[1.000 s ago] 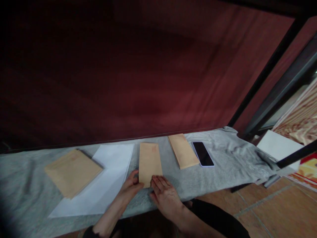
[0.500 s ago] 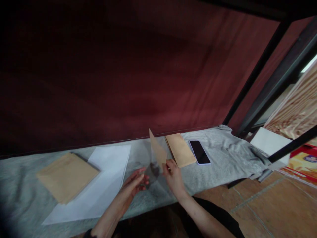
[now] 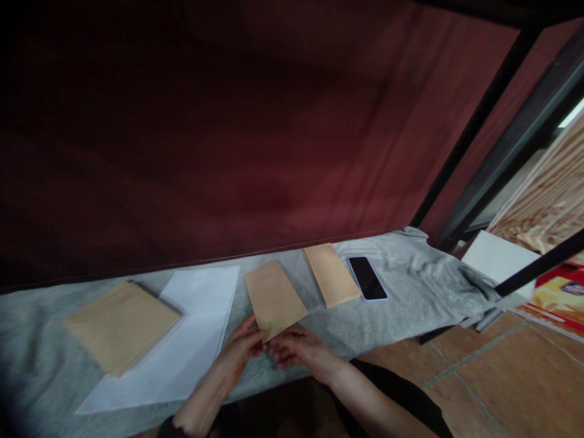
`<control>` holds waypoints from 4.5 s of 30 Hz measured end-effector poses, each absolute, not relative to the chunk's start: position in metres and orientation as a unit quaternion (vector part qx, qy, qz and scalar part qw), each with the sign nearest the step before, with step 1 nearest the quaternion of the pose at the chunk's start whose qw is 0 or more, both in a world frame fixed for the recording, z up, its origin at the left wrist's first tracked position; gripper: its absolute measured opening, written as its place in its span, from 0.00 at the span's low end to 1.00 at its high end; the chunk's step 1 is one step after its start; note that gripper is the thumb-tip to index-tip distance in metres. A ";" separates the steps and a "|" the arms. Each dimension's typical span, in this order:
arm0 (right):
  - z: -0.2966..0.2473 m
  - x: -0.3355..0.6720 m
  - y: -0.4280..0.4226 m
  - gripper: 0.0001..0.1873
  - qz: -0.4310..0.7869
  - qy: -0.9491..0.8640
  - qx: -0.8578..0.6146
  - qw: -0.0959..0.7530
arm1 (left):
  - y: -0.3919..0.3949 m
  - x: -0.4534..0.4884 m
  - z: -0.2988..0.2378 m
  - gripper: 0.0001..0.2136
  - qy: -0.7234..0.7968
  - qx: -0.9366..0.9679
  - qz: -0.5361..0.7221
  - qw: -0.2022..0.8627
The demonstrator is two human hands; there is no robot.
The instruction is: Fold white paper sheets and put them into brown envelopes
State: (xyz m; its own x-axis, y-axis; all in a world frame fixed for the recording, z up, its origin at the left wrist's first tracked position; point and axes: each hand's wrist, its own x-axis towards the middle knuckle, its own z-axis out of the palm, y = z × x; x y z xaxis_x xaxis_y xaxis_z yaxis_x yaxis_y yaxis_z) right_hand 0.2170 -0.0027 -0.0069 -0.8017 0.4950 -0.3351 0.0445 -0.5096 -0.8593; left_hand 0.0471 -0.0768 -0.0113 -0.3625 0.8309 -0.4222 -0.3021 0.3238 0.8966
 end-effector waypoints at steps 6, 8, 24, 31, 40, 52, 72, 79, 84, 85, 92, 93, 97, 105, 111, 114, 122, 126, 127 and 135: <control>0.015 0.228 0.016 0.19 0.805 -0.531 -0.230 0.134 | -0.082 0.029 -0.035 0.35 0.679 0.234 0.485 0.499; 0.010 0.225 0.021 0.17 0.730 -0.590 -0.266 0.221 | -0.084 0.028 -0.038 0.36 0.687 0.238 0.480 0.491; -0.031 0.235 -0.016 0.37 0.241 -0.961 -0.109 0.085 | -0.090 0.041 -0.005 0.09 0.827 0.501 0.201 0.158; -0.035 0.235 -0.013 0.41 0.256 -0.959 -0.102 0.061 | -0.062 0.033 -0.027 0.22 0.696 0.673 0.241 0.059; -0.027 0.234 -0.011 0.42 0.288 -0.950 -0.084 0.081 | 0.046 -0.004 -0.035 0.28 0.716 0.690 0.104 0.014; -0.010 0.232 0.012 0.38 0.418 -0.907 -0.027 0.047 | 0.041 0.000 -0.042 0.28 0.667 0.742 0.065 0.038; -0.013 0.221 0.084 0.26 0.723 -0.608 -0.219 0.244 | -0.038 0.053 -0.047 0.28 0.627 0.771 0.071 0.089; -0.033 0.205 0.087 0.27 0.612 -0.686 -0.300 0.256 | -0.071 0.073 -0.024 0.31 0.617 0.775 0.035 0.134; -0.025 0.212 0.069 0.21 0.439 -0.865 -0.177 0.166 | -0.090 0.084 -0.020 0.32 0.622 0.766 0.031 0.160; -0.025 0.213 0.066 0.22 0.382 -0.902 -0.142 0.141 | -0.093 0.086 -0.021 0.32 0.626 0.763 0.035 0.160; -0.036 0.209 0.063 0.26 0.250 -0.956 -0.125 0.092 | -0.095 0.091 -0.027 0.36 0.641 0.745 0.052 0.176; -0.037 0.207 0.065 0.26 0.246 -0.956 -0.129 0.092 | -0.095 0.091 -0.026 0.37 0.640 0.744 0.056 0.183; -0.041 0.199 0.074 0.26 0.229 -0.955 -0.165 0.090 | -0.094 0.089 -0.022 0.39 0.620 0.751 0.077 0.212; -0.050 0.163 0.093 0.30 0.153 -0.953 -0.241 0.104 | -0.095 0.084 -0.029 0.40 0.593 0.763 0.135 0.220; -0.053 0.138 0.113 0.30 0.099 -0.945 -0.290 0.112 | -0.092 0.081 -0.037 0.44 0.577 0.768 0.159 0.229; -0.052 0.133 0.114 0.30 0.080 -0.944 -0.294 0.129 | -0.092 0.081 -0.039 0.45 0.576 0.769 0.161 0.226; -0.044 0.172 0.081 0.32 0.135 -0.971 -0.194 0.044 | -0.097 0.079 -0.039 0.41 0.569 0.767 0.169 0.243; -0.039 0.190 0.073 0.33 0.172 -0.974 -0.149 0.008 | -0.098 0.078 -0.036 0.39 0.569 0.765 0.165 0.252; -0.039 0.191 0.075 0.33 0.176 -0.974 -0.145 0.003 | -0.098 0.078 -0.036 0.39 0.569 0.766 0.166 0.250; -0.046 0.151 0.116 0.31 0.129 -0.976 -0.169 0.043 | -0.096 0.079 -0.036 0.42 0.560 0.781 0.166 0.224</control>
State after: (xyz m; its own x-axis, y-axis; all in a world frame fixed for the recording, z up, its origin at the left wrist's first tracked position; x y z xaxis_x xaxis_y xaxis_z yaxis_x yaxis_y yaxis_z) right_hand 0.1508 0.1157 -0.0459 -0.9388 0.3421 0.0409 0.3197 0.9093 -0.2663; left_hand 0.0788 -0.0958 -0.0359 0.3184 0.9479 0.0095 0.7992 -0.2738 0.5351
